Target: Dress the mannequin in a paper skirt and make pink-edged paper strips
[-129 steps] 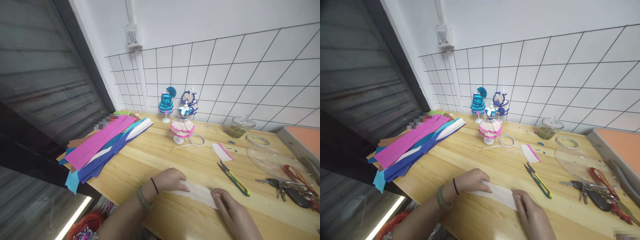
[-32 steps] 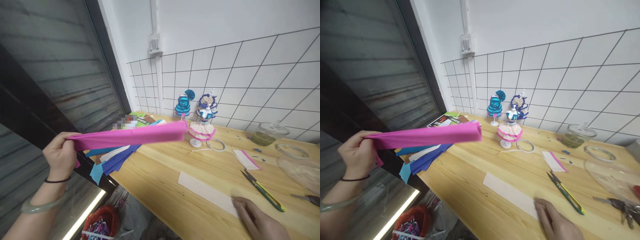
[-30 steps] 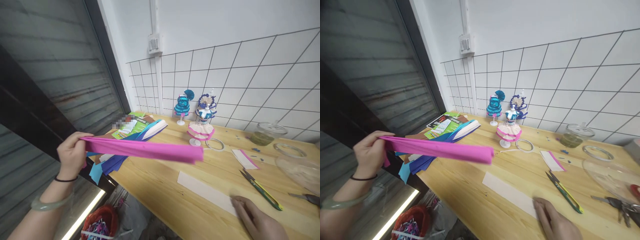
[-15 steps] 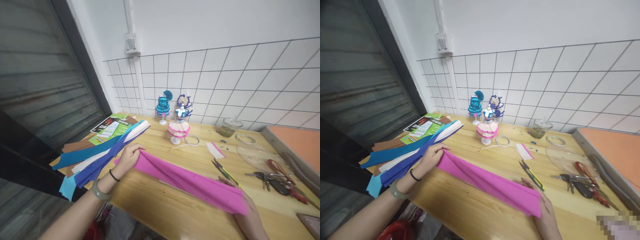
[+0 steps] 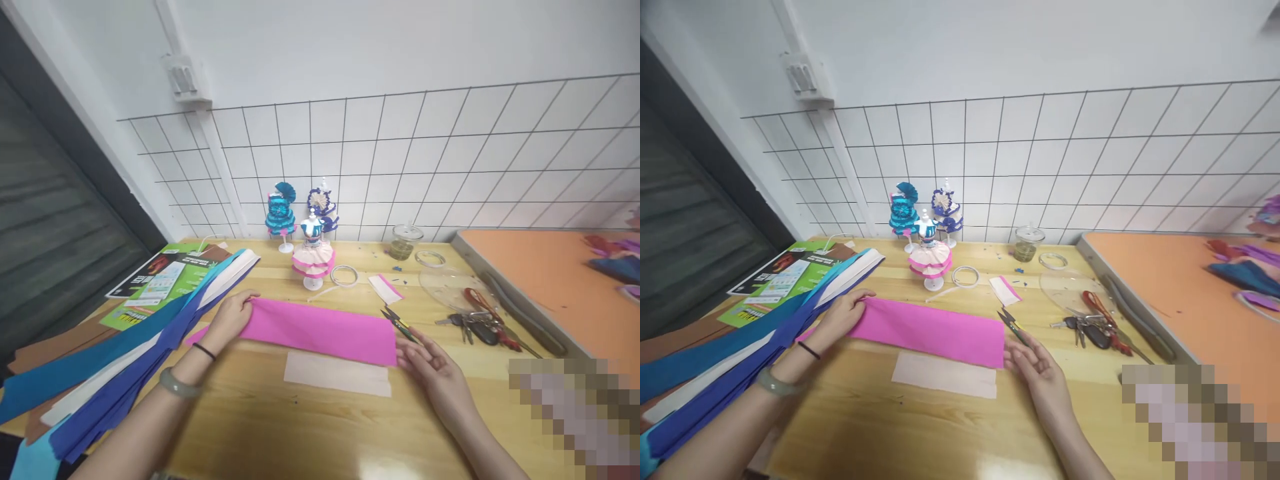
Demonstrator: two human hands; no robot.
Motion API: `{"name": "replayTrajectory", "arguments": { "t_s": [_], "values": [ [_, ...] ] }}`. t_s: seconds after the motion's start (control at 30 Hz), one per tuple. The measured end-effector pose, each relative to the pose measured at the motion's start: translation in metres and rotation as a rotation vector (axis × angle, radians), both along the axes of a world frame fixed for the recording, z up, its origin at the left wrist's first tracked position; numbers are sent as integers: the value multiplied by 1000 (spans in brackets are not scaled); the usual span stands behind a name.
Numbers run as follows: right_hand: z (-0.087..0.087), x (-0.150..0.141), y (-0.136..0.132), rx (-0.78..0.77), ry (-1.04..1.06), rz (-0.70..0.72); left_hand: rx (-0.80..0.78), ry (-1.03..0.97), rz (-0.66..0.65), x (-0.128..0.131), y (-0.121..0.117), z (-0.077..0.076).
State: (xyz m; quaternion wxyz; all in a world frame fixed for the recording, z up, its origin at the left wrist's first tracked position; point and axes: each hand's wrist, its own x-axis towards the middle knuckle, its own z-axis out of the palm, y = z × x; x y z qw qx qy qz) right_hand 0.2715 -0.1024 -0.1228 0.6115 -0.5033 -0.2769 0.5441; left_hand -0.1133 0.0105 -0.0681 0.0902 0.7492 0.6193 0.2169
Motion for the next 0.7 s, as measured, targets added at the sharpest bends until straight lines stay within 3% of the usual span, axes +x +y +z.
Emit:
{"name": "replayTrajectory", "arguments": {
  "t_s": [0.13, 0.23, 0.3, 0.4, 0.5, 0.7],
  "values": [
    [-6, 0, 2, 35, -89, 0, -33, 85, 18, -14, 9, -13],
    [-12, -4, -2, 88, -419, -12, -16, 146, -19, -18, 9, -22],
    [-13, -8, -7, 208, -716, 44, 78, 215, -64, -13, 3, -25],
    [-5, -16, -17, 476, -1027, 270, 253, 277, -168, 6, -14, -24],
    [6, -23, -21, 590, -1171, 408, 238, 229, -329, 33, -39, -20],
    [1, -24, -17, 567, -1308, 343, 54, 148, -514, 72, -73, -23]
  ]
}}
